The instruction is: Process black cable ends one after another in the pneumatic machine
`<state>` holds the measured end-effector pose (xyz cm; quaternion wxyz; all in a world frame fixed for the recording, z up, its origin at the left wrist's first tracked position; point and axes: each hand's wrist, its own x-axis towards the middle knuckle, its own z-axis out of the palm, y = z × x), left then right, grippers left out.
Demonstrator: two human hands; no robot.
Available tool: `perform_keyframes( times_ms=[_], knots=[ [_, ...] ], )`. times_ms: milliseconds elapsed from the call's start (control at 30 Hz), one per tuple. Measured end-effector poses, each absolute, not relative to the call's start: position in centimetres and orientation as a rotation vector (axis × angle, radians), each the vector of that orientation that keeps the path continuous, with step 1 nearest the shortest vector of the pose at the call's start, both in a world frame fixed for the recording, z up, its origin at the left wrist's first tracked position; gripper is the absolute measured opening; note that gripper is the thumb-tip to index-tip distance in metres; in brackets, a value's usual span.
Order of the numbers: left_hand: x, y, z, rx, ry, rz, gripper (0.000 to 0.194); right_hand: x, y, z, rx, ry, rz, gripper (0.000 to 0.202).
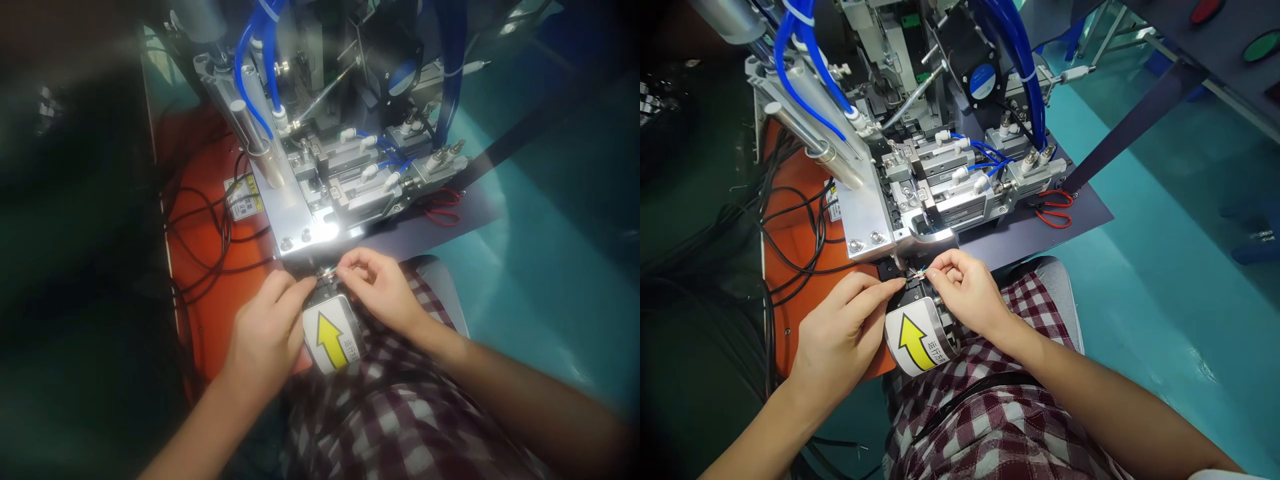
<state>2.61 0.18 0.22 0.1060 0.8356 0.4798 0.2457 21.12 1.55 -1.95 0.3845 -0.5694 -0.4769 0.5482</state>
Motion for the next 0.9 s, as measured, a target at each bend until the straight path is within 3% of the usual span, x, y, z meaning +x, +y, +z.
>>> perform_keyframes(
  times_ms=[200,900],
  knots=[
    [2.5,0.1,0.2,2.455,1.395,0.74,0.024,21.1,1.3,-2.2,-1.433,-1.334,1.228,0.009],
    [2.7,0.3,0.1,2.443,1.393,0.757,0.024,21.0,1.7,-0.9,-1.463,-1.133,1.466,0.015]
  ],
)
